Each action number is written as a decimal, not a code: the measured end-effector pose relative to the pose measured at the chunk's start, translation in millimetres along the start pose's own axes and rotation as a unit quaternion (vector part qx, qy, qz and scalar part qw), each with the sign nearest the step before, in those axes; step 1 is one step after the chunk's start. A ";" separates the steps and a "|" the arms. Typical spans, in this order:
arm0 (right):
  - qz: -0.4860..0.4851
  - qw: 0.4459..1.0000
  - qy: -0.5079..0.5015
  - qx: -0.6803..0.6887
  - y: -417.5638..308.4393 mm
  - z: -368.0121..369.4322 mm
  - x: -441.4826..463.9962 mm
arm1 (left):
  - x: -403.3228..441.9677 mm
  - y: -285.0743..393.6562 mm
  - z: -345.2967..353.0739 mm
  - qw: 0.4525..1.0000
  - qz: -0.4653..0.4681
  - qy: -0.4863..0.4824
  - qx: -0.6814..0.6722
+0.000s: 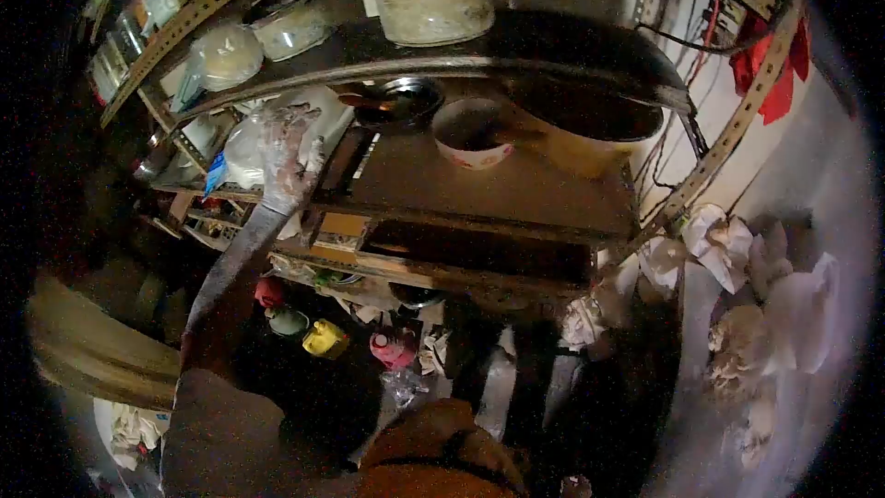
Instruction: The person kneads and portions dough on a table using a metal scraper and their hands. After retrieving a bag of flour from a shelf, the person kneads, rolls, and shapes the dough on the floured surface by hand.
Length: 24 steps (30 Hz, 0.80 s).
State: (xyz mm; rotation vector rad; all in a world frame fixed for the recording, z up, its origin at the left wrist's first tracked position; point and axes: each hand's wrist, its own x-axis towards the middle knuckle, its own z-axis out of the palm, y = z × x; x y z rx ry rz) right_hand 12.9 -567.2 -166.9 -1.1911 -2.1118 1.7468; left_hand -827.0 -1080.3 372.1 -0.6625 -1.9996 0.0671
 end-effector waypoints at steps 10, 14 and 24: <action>0.018 0.937 -0.051 -0.345 -61.3 10.5 32.6 | 39.7 -32.0 -31.7 0.966 -0.222 0.069 -0.114; 0.061 0.952 -0.037 -0.299 -80.6 22.6 29.2 | 40.7 -87.0 -5.3 0.930 -0.247 0.187 -0.196; 0.131 0.959 -0.001 -0.250 -108.6 12.2 3.4 | 149.3 -178.1 -41.8 0.975 -0.173 0.133 0.042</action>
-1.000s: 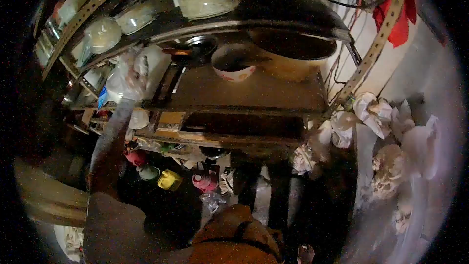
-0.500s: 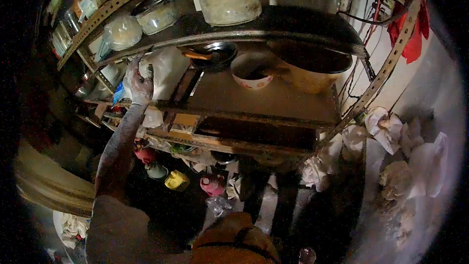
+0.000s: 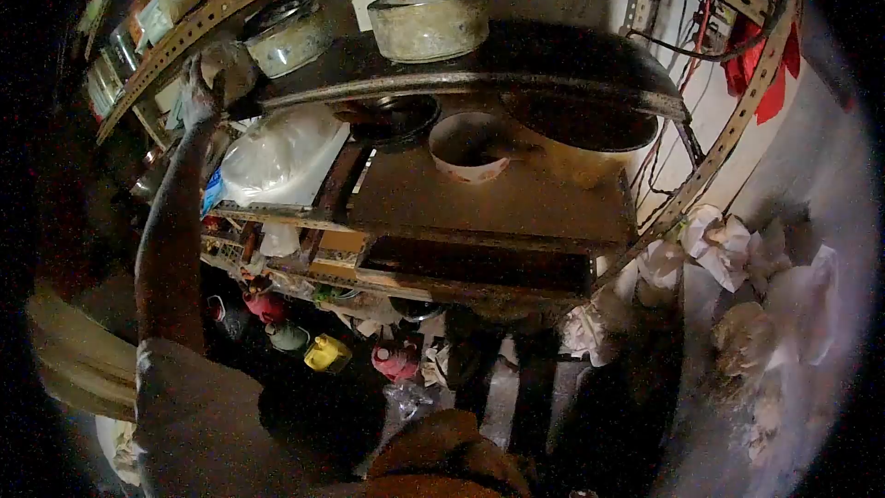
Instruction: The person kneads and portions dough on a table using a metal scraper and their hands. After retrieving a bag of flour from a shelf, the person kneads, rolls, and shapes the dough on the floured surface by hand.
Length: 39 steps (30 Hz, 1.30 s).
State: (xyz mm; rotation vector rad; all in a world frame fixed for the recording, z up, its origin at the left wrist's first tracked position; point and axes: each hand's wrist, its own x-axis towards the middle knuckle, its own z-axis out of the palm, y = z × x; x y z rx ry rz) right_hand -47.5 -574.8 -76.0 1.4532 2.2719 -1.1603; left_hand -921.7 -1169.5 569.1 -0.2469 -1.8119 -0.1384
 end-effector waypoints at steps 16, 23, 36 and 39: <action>0.001 0.999 -0.028 -0.018 -72.0 -38.0 -29.3 | 43.2 -48.9 -12.4 0.996 -0.058 -0.062 0.002; -0.036 0.992 -0.083 -0.087 -230.6 -66.2 -25.7 | -146.7 126.8 -121.0 0.964 0.027 -0.069 -0.257; -0.159 0.983 -0.091 -0.002 -229.9 -19.4 -3.8 | -347.8 336.0 -235.0 0.757 0.103 -0.463 -0.450; -0.141 0.987 -0.072 0.033 -210.7 -35.6 -16.6 | -355.0 381.8 -243.2 0.719 0.138 -0.480 -0.483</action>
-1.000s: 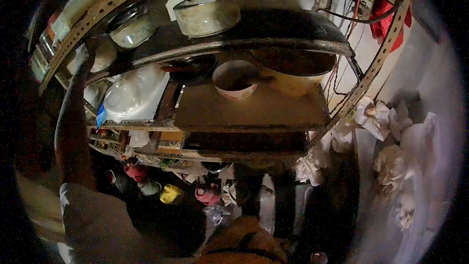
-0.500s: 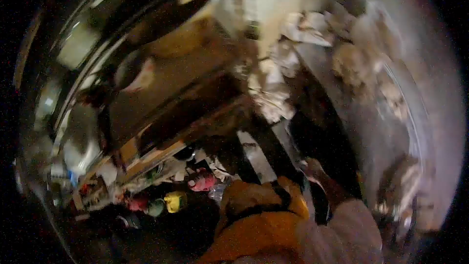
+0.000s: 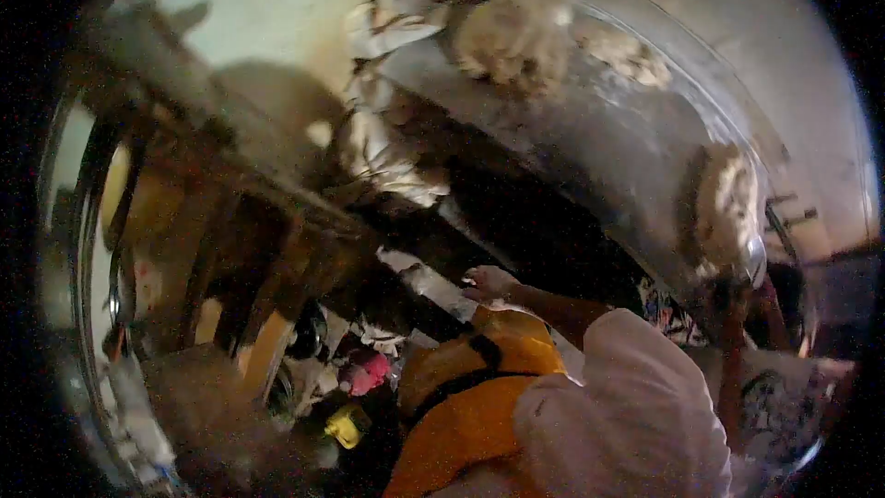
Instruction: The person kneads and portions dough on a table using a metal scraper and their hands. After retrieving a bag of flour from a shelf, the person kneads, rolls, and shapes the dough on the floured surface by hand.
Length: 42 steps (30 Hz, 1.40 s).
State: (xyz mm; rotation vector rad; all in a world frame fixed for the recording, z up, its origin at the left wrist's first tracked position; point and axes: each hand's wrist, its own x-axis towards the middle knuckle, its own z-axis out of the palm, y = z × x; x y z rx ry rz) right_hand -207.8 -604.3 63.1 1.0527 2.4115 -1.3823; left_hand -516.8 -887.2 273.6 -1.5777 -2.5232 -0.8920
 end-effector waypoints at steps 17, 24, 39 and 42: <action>0.205 0.869 0.332 0.304 216.4 -144.1 -192.4 | 266.2 348.3 390.1 0.855 0.442 -0.197 -0.184; 0.252 0.817 0.424 0.297 166.1 -165.2 -218.3 | 325.2 344.6 502.2 0.804 0.434 -0.294 -0.281; 0.297 0.750 0.455 0.376 107.9 -192.3 -143.8 | 363.7 395.2 474.6 0.779 0.427 -0.353 -0.293; 0.346 0.743 0.457 0.345 95.0 -220.3 -136.1 | 371.3 384.7 506.5 0.806 0.281 -0.394 -0.342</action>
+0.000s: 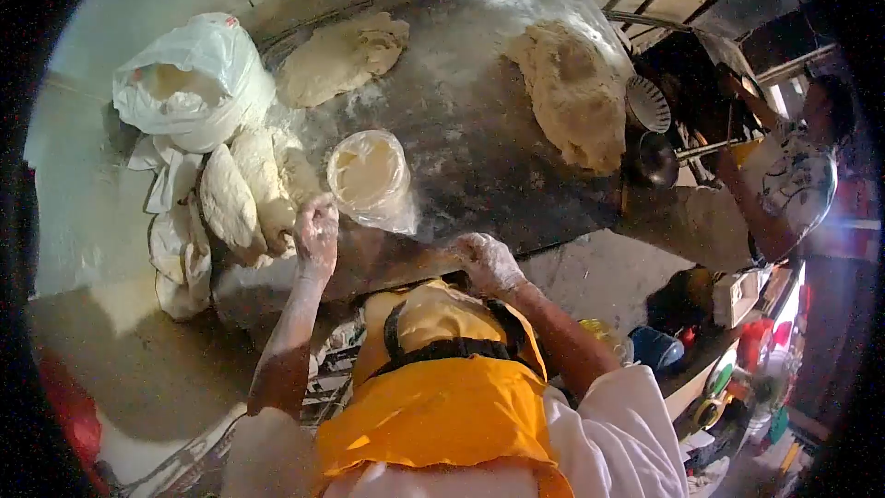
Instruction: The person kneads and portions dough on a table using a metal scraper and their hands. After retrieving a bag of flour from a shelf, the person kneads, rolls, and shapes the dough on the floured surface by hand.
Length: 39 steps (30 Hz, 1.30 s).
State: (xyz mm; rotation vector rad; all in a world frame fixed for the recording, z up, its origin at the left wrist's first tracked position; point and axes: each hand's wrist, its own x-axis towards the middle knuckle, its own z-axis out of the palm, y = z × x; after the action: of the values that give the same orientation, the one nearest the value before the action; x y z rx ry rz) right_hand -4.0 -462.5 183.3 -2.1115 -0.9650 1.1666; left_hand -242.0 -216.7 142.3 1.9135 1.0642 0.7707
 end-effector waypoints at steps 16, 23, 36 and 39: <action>-0.214 0.976 0.023 -0.013 -50.1 -27.3 64.9 | 102.5 3.2 34.0 0.842 0.087 -0.201 0.493; -0.183 0.982 0.007 -0.041 -62.7 -19.4 73.5 | 121.3 -57.8 28.8 0.767 0.323 -0.134 0.539; -0.219 0.972 -0.014 -0.088 -83.7 -16.9 94.0 | 126.7 -50.8 46.7 0.848 0.227 -0.155 0.453; -0.267 0.953 -0.027 -0.138 -94.4 -10.9 105.2 | 136.9 -100.8 43.0 0.871 0.230 -0.177 0.398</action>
State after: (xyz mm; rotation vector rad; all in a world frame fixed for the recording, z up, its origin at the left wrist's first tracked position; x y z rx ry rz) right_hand 13.4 -323.6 206.4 -1.8374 -1.6765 0.8489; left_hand -184.2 -78.3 51.4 2.9438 0.7385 0.1703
